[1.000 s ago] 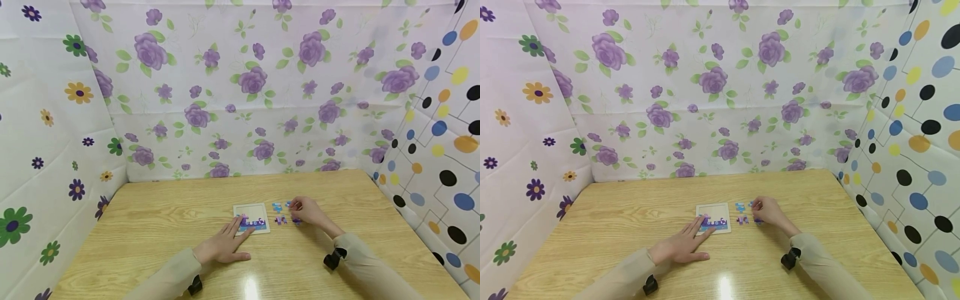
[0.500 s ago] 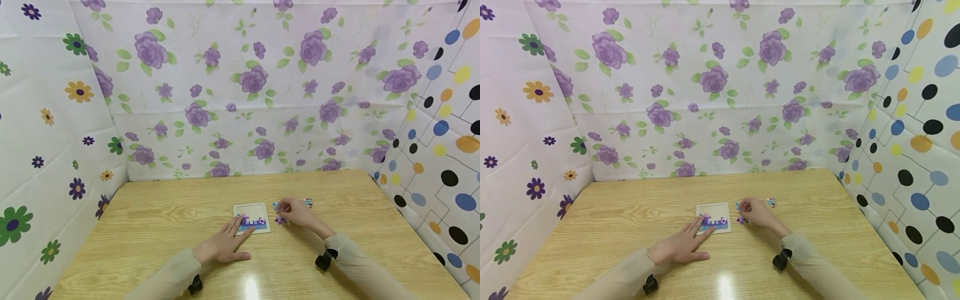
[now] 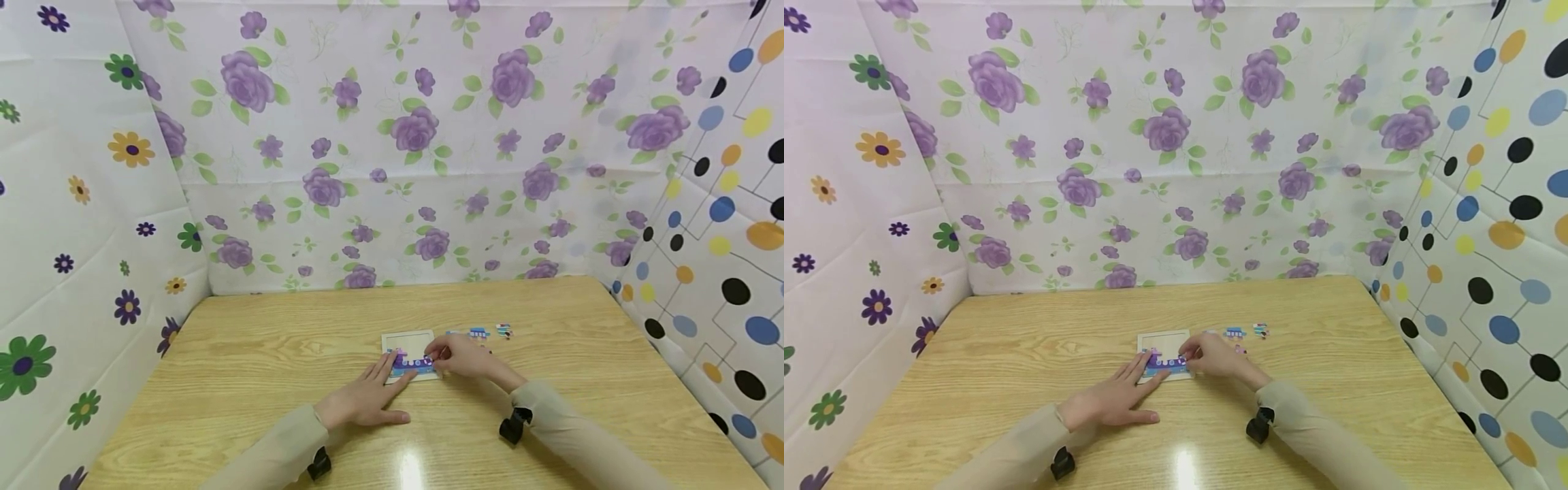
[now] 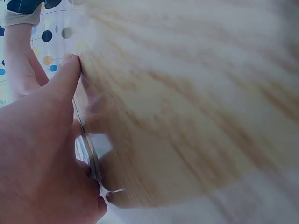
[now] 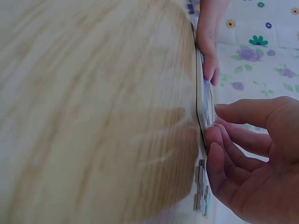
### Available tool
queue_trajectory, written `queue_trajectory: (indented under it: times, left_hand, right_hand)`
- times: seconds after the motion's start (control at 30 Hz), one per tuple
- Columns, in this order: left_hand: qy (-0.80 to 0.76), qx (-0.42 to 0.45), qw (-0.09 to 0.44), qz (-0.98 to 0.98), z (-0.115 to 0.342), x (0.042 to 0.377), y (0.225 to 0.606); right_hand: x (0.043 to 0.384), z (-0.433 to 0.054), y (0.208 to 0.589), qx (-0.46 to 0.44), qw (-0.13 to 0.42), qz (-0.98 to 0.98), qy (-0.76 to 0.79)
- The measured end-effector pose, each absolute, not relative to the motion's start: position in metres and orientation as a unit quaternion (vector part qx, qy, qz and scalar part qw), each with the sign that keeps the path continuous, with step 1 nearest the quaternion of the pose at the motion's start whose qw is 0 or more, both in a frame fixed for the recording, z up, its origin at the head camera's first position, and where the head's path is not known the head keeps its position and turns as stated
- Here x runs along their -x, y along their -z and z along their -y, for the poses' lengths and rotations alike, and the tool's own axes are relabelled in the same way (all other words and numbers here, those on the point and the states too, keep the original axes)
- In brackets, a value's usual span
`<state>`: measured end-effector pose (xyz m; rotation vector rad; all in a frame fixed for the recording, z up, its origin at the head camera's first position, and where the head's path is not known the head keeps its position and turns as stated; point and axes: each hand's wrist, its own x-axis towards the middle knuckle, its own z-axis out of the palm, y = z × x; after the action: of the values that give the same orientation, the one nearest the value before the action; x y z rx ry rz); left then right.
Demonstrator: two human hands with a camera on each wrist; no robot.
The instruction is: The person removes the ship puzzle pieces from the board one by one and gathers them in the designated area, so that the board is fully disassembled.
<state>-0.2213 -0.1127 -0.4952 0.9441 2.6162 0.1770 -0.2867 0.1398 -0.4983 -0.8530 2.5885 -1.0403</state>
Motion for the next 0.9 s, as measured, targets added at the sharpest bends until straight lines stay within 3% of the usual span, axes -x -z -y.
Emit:
queue_trajectory:
  times: [0.47, 0.9]
  left_hand:
    - [-0.017, -0.405, 0.144, -0.903, 0.112, 0.214, 0.485]
    - [-0.003, -0.42, 0.131, -0.898, 0.115, 0.214, 0.489]
  right_hand:
    - [0.286, -0.132, 0.497, 0.283, 0.116, -0.891, 0.336]
    - [0.288, -0.124, 0.493, 0.279, 0.119, -0.896, 0.324]
